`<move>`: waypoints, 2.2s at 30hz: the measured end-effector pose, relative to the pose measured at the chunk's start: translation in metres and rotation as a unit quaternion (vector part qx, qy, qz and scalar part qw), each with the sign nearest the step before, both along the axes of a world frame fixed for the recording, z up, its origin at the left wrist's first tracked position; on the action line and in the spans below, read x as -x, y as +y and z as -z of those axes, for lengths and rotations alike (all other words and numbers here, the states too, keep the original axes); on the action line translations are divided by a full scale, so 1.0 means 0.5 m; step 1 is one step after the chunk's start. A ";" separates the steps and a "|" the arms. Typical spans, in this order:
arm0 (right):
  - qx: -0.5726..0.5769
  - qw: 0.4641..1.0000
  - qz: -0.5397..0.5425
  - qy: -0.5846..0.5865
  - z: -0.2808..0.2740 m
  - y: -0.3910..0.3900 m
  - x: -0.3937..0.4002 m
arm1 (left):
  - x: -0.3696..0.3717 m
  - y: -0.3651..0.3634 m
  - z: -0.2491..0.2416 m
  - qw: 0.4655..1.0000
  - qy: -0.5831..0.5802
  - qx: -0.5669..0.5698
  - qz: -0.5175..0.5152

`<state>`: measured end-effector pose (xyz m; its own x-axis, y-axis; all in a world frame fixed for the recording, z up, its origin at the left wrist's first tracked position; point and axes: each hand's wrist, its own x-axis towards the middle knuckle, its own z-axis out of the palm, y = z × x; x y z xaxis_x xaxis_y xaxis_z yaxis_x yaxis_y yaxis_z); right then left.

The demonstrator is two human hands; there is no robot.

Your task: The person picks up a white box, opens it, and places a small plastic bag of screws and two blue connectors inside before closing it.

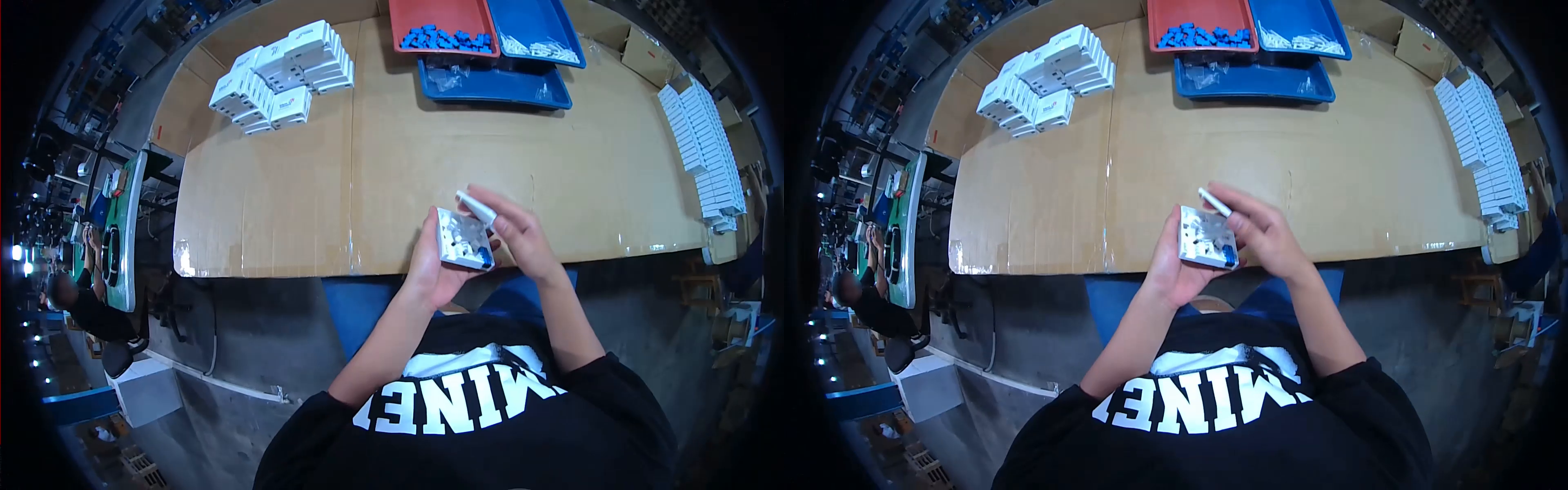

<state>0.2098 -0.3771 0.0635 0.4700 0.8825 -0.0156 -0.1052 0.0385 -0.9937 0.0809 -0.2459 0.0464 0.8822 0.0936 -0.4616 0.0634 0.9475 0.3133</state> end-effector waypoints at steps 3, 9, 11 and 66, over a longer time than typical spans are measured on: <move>-0.056 0.998 0.021 0.006 0.001 0.018 -0.012 | 0.004 0.009 0.004 1.000 -0.011 0.011 0.015; -0.040 0.999 0.014 -0.023 -0.007 0.026 -0.022 | 0.003 0.004 -0.005 1.000 -0.022 0.007 0.020; -0.002 0.999 0.001 -0.047 -0.001 0.029 -0.022 | 0.001 -0.001 -0.015 1.000 0.000 -0.001 0.010; 0.067 0.963 -0.058 -0.254 0.056 -0.018 -0.024 | -0.061 -0.031 0.051 0.999 0.047 0.015 0.002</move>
<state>0.2220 -0.3861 0.0354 0.3454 0.9356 0.0731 0.3998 -0.0762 -0.9134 0.1113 -0.2616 0.0207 0.8354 0.0752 -0.5445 0.0953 0.9558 0.2781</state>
